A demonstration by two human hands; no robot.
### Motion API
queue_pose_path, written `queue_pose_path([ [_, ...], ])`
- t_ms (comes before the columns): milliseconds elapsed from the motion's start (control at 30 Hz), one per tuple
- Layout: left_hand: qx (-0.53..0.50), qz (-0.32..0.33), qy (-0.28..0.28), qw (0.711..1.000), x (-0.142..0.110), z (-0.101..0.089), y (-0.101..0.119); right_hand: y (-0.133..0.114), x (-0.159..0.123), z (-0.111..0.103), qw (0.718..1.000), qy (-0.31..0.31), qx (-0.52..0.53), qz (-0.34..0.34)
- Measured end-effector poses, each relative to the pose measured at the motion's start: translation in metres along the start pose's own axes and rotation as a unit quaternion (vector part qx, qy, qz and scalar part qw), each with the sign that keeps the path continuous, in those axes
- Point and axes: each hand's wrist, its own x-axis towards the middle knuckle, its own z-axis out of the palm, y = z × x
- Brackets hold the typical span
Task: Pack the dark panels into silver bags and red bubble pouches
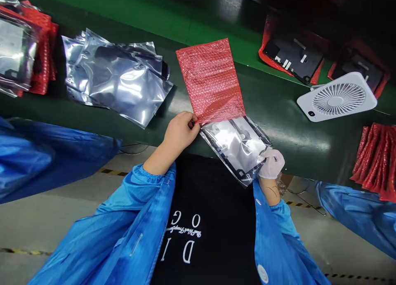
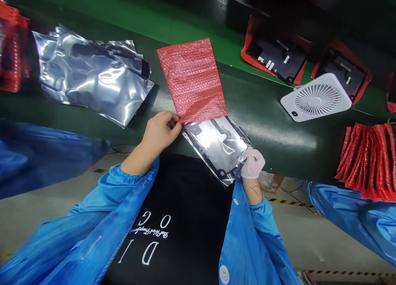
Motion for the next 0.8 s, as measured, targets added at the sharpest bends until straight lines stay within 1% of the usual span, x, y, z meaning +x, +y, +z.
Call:
queue_pose_path([
  [100, -0.096, -0.063, -0.016, 0.993, -0.008, 0.001, 0.006, 0.003, -0.006, 0.007, 0.999, 0.037, -0.021, 0.030],
  [167, -0.138, -0.087, -0.015, 0.986, -0.017, 0.005, 0.015, 0.003, -0.010, 0.013, 0.996, 0.062, -0.024, 0.052],
  [233, -0.158, -0.076, -0.024, 0.984, -0.030, 0.011, 0.028, 0.000, -0.014, 0.019, 0.995, 0.078, -0.017, 0.067],
  [300, -0.169, -0.054, -0.042, 0.983, -0.041, 0.019, 0.040, -0.005, -0.019, 0.024, 0.995, 0.070, 0.001, 0.069],
  [333, -0.182, -0.054, -0.050, 0.981, -0.045, 0.022, 0.044, -0.008, -0.020, 0.025, 0.996, 0.055, 0.013, 0.066],
  [367, -0.207, -0.067, -0.055, 0.975, -0.046, 0.026, 0.046, -0.011, -0.021, 0.024, 0.997, 0.031, 0.028, 0.064],
  [400, -0.244, -0.092, -0.056, 0.964, -0.046, 0.029, 0.046, -0.014, -0.020, 0.021, 0.997, -0.005, 0.044, 0.062],
  [467, -0.330, -0.150, -0.044, 0.931, -0.041, 0.033, 0.041, -0.020, -0.018, 0.011, 0.989, -0.116, 0.073, 0.063],
  [500, -0.365, -0.169, -0.025, 0.915, -0.037, 0.034, 0.038, -0.023, -0.015, 0.005, 0.977, -0.185, 0.084, 0.063],
  [533, -0.388, -0.177, 0.001, 0.904, -0.032, 0.034, 0.035, -0.025, -0.013, -0.001, 0.960, -0.257, 0.093, 0.063],
  [567, -0.398, -0.178, 0.031, 0.899, -0.028, 0.033, 0.032, -0.028, -0.010, -0.005, 0.939, -0.320, 0.103, 0.067],
  [600, -0.402, -0.173, 0.058, 0.897, -0.025, 0.032, 0.029, -0.029, -0.006, -0.006, 0.920, -0.366, 0.114, 0.077],
  [633, -0.406, -0.168, 0.073, 0.895, -0.023, 0.031, 0.028, -0.031, -0.002, -0.004, 0.907, -0.392, 0.125, 0.092],
  [667, -0.415, -0.165, 0.069, 0.892, -0.021, 0.029, 0.027, -0.033, 0.003, 0.002, 0.902, -0.397, 0.132, 0.107],
  [700, -0.428, -0.166, 0.047, 0.887, -0.020, 0.028, 0.026, -0.035, 0.009, 0.011, 0.906, -0.386, 0.132, 0.116],
  [733, -0.443, -0.170, 0.013, 0.880, -0.021, 0.026, 0.025, -0.037, 0.015, 0.023, 0.916, -0.364, 0.121, 0.114],
  [800, -0.467, -0.175, -0.053, 0.865, -0.023, 0.024, 0.023, -0.043, 0.029, 0.051, 0.945, -0.311, 0.064, 0.082],
])
